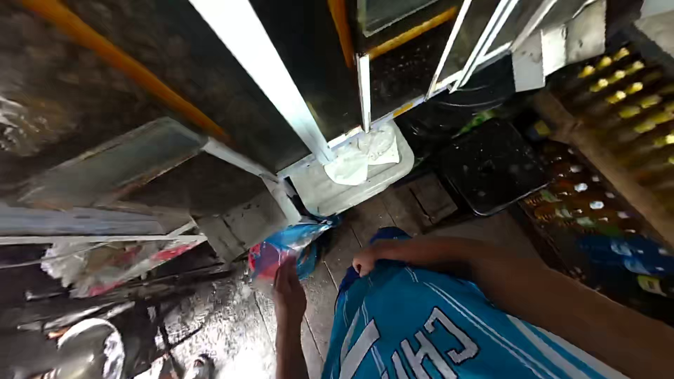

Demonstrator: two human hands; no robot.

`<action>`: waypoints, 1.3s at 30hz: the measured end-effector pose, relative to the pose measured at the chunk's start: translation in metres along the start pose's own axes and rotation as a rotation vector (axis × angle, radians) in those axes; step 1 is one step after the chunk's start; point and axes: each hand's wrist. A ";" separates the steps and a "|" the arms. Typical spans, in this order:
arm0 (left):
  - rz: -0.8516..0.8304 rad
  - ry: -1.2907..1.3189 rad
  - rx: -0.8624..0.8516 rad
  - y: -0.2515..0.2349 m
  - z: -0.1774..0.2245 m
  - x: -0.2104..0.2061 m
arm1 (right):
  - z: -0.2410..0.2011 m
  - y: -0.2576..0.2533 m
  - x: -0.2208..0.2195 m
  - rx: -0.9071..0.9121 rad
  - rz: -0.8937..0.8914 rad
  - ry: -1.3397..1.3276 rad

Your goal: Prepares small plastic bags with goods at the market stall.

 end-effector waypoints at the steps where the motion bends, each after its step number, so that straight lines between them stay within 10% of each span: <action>1: -0.038 0.016 -0.007 -0.027 -0.004 0.007 | 0.001 0.002 0.003 -0.006 0.090 -0.115; 10: -0.555 -0.065 0.236 -0.117 0.000 0.046 | 0.051 -0.051 -0.100 -0.171 0.876 -1.039; 15: -0.190 0.314 -0.298 -0.045 -0.022 0.077 | 0.030 -0.077 -0.178 -0.286 1.194 -1.187; 18: -0.098 0.235 -0.273 -0.032 -0.034 0.080 | 0.010 -0.069 -0.183 -0.298 1.332 -1.346; 25: 0.097 0.055 -0.127 -0.047 -0.053 0.063 | -0.003 -0.056 -0.115 -0.238 1.079 -1.157; 30: -0.356 -0.130 0.052 -0.071 -0.026 0.078 | -0.005 -0.049 -0.078 -0.189 0.858 -0.964; 39: -0.666 -0.299 0.151 -0.123 0.033 0.063 | 0.001 -0.022 -0.066 -0.178 0.701 -0.758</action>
Point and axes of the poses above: each hand's wrist, its own y-axis away from the middle knuckle, its own x-axis out of the back of the hand, z = x × y, and after that the axes turned 13 degrees about -z, right-handed
